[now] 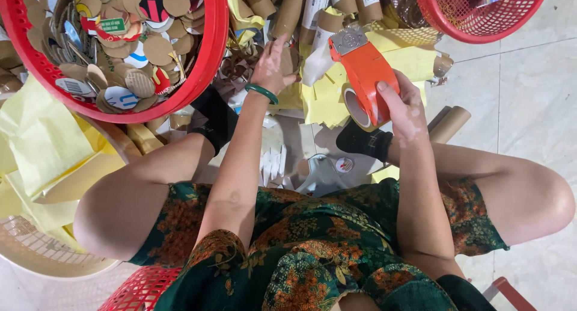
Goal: The recorder is shown packing cardboard tubes by sealing them with cardboard discs and tape.
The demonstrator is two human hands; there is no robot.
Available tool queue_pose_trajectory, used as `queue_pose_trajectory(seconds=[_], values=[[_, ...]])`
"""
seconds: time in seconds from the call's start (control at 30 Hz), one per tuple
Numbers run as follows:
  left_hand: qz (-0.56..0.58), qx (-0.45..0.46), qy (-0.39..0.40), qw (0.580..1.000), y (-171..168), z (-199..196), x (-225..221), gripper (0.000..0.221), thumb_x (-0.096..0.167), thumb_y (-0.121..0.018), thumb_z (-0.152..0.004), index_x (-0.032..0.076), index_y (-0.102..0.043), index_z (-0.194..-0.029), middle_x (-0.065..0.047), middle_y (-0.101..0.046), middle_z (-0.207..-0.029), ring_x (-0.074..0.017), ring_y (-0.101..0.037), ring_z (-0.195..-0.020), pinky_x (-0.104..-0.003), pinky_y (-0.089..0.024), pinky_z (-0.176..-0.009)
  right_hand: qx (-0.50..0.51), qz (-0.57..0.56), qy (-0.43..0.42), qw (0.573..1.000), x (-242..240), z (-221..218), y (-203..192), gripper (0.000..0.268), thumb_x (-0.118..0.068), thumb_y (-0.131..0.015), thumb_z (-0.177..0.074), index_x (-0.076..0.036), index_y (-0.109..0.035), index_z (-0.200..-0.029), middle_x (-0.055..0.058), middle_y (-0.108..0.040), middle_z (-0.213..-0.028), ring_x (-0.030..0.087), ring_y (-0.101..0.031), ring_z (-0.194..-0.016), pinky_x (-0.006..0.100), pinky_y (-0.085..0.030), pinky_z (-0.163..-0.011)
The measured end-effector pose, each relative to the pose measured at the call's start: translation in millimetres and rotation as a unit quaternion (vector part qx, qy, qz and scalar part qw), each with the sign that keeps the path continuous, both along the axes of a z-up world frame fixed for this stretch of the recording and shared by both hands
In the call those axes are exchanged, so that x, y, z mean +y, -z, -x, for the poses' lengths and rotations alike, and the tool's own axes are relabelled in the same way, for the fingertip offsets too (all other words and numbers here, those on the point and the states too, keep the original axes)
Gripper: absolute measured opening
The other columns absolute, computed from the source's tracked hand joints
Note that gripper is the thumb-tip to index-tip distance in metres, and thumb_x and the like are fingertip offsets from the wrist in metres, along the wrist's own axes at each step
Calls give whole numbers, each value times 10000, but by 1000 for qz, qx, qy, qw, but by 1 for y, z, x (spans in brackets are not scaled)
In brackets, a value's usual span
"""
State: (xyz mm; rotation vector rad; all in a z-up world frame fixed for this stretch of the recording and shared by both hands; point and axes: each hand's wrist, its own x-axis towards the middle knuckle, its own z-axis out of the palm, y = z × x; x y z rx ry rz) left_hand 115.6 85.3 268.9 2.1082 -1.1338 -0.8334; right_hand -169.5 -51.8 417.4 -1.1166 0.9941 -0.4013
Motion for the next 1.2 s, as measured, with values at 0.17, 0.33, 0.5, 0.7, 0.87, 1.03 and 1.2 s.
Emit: queue_pose_trajectory(seconds=[0.17,0.33,0.5,0.7,0.87,1.03,1.2], values=[[-1,-69,100,993,-37,-11,-2,1381,403,-1061,-436,118,-243,-1511,-288,-386,-1516,-475,-295,-1425,-493,-256,-1186,-37,-13,-8,999,1,9,0,496,-139,-664,-978,64,-553,-1417,120,-681,-1295,172,-645,-1167,307,-490,-1055],[127,67,120,982,-95,0,-11,1276,449,-1025,-637,61,-254,-1576,-263,-388,-1571,-410,-347,-1456,-501,-292,-1200,-86,-20,-23,996,1,9,-11,520,-151,-672,-959,71,-550,-1414,121,-681,-1309,180,-647,-1202,306,-475,-1093],[191,392,-10,900,-80,20,-15,598,385,-688,-983,74,-579,-1483,-123,-649,-1498,-268,-701,-1278,-413,-639,-1044,-78,-7,-55,995,1,9,-12,523,-157,-684,-949,69,-559,-1403,128,-674,-1296,181,-639,-1195,305,-474,-1087],[82,-59,-200,975,46,-19,60,214,220,-615,-1135,56,-724,-1218,-135,-760,-1030,-228,-748,-931,-349,-617,-848,2,31,-170,985,1,12,-27,516,-183,-706,-901,59,-617,-1348,114,-713,-1178,170,-661,-1084,292,-514,-983],[-86,-42,-214,972,76,-65,95,250,269,-581,-899,138,-569,-1112,-86,-575,-1144,-201,-523,-1119,-284,-399,-1033,112,135,-404,897,-13,35,-53,445,-209,-744,-856,3,-704,-1245,77,-752,-1004,152,-681,-918,296,-532,-828],[-103,-243,31,964,-64,-27,62,445,451,-788,-630,217,-766,-1009,-99,-720,-1118,-364,-649,-1111,-555,-508,-937,102,30,-275,956,-13,26,-44,503,-168,-727,-855,-8,-667,-1329,51,-722,-1025,98,-640,-854,262,-519,-711],[-82,-17,54,995,-64,-9,48,197,359,-680,-989,212,-794,-1051,-41,-752,-1180,-259,-707,-1122,-499,-519,-1000,8,18,-209,978,-4,24,-29,504,-120,-725,-873,10,-645,-1353,43,-725,-1110,86,-652,-933,236,-534,-787]])
